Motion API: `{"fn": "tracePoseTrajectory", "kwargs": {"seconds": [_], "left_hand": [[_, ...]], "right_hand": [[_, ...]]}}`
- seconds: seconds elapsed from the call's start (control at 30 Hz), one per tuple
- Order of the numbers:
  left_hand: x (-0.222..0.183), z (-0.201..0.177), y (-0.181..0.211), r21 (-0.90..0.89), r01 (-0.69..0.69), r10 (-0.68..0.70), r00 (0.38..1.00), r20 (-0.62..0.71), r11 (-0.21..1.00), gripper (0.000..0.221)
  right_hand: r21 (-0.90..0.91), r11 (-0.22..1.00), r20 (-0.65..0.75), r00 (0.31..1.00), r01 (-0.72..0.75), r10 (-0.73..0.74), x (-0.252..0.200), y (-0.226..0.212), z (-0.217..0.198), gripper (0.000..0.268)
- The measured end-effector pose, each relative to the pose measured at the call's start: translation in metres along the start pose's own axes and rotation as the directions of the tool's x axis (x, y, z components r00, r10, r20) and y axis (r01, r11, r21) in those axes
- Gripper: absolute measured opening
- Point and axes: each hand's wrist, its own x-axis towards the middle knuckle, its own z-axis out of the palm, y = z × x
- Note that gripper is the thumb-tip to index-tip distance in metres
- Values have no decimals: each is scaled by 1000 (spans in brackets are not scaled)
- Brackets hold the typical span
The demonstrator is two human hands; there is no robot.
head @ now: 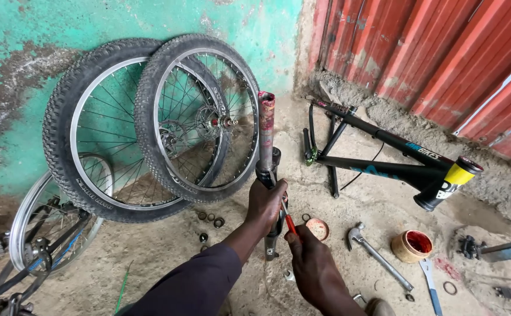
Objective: Using a screwdriver to adjust or repair the internal components of a bicycle front fork.
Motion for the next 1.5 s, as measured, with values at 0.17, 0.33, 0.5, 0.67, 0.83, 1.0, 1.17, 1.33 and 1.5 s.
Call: {"fn": "tracePoseTrajectory", "kwargs": {"seconds": [0.17,0.33,0.5,0.67,0.83,1.0,1.17,1.33,1.5], "left_hand": [[-20,9,20,131,-6,-4,997,79,991,19],[-16,14,9,101,-63,57,996,63,993,14],[-3,12,-8,88,-72,70,997,26,994,22],[2,11,-24,-167,56,-56,998,2,984,16],[-8,7,-2,-82,73,-70,997,34,994,18],[-20,-3,35,147,28,-54,982,179,989,64],[-2,-18,41,284,26,-122,938,326,958,86],[10,-29,52,241,87,-158,942,294,967,51],[43,-46,43,384,213,-337,895,293,899,24]], "right_hand": [[-24,996,-12,997,82,-82,1,8,-7,56],[-12,999,-67,997,38,-39,-5,5,0,41],[48,999,-99,995,14,-9,-2,12,10,41],[-35,992,-109,987,118,-121,23,33,30,35],[-29,984,-141,973,178,-180,20,23,16,35],[-156,986,-135,987,60,-81,13,27,-3,34],[-269,956,-97,984,115,-146,8,38,-34,25],[-209,978,-83,996,-5,-12,-8,9,-60,33],[-136,990,-86,996,-23,11,-6,4,-67,33]]}}
